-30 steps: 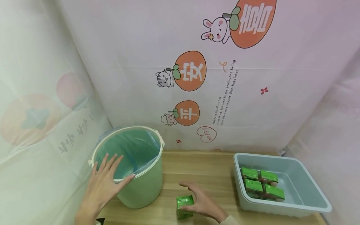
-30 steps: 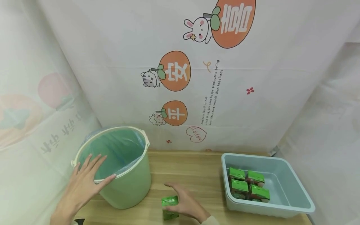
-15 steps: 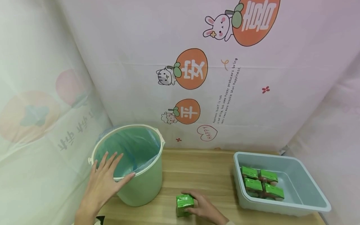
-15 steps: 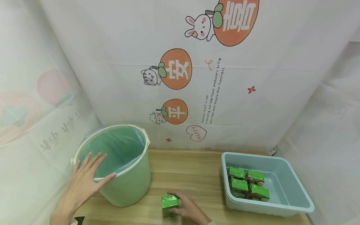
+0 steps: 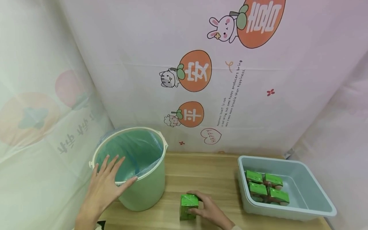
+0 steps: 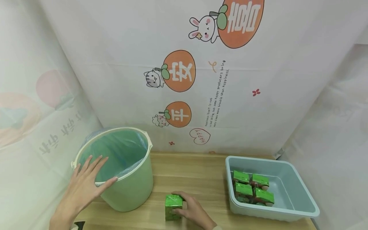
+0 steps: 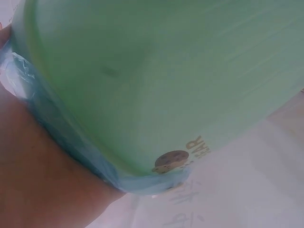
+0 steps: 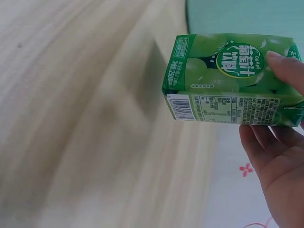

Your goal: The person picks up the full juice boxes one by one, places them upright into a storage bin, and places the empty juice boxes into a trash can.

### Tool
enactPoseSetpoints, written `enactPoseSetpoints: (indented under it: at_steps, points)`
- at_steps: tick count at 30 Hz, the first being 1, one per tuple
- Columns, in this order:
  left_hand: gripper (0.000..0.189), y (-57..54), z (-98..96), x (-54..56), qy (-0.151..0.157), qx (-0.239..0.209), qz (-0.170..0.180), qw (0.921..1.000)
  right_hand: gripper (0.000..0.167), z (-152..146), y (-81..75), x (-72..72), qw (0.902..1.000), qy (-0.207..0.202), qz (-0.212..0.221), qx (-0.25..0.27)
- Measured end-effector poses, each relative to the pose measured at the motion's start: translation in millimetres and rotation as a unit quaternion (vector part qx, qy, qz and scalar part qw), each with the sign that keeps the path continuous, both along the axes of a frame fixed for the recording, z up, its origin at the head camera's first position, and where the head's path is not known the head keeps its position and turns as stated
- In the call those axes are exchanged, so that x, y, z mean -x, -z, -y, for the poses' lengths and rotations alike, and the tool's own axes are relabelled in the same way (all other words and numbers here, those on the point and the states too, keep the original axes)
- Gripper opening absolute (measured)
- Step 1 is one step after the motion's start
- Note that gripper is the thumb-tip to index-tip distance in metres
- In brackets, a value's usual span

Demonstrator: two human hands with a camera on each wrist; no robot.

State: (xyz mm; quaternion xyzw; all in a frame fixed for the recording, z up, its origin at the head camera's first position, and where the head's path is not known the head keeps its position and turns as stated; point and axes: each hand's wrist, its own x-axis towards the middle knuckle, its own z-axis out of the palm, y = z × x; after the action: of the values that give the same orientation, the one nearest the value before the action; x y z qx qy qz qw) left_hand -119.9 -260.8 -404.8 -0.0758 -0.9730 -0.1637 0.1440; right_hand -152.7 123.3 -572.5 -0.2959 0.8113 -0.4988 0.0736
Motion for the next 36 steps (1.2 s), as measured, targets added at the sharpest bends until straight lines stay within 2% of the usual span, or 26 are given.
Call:
enactPoseSetpoints:
  at_steps: [5, 13, 17, 23, 29, 36]
  points:
    - [0.092, 0.7, 0.0, -0.7, -0.001, 0.003, 0.002, 1.0, 0.058, -0.2, -24.7, 3.6, 0.9999, 0.004, -0.012, -0.006]
    - [0.093, -1.2, -0.8, 2.3, 0.002, 0.004, 0.002, 1.0, 0.058, -2.7, -80.3, 19.3, 0.9956, 0.039, -0.083, -0.019]
    - [0.093, -1.8, 0.4, 2.2, 0.001, 0.002, 0.004, 1.0, 0.057, -3.3, -112.5, 25.7, 0.9947, 0.038, -0.091, -0.03]
    - [0.093, -0.7, 1.5, 1.8, 0.0, -0.005, 0.006, 1.0, 0.057, 4.7, -154.3, 35.9, 0.9911, 0.022, -0.13, -0.018]
    - [0.092, -2.1, 1.7, 3.6, 0.003, 0.001, -0.001, 1.0, 0.061, 17.3, -181.0, 51.6, 0.9894, 0.003, -0.145, -0.004]
    - [0.092, -4.1, 1.1, 2.9, 0.002, 0.0, 0.008, 1.0, 0.06, 29.8, -201.9, 67.8, 0.9869, -0.011, -0.161, -0.003]
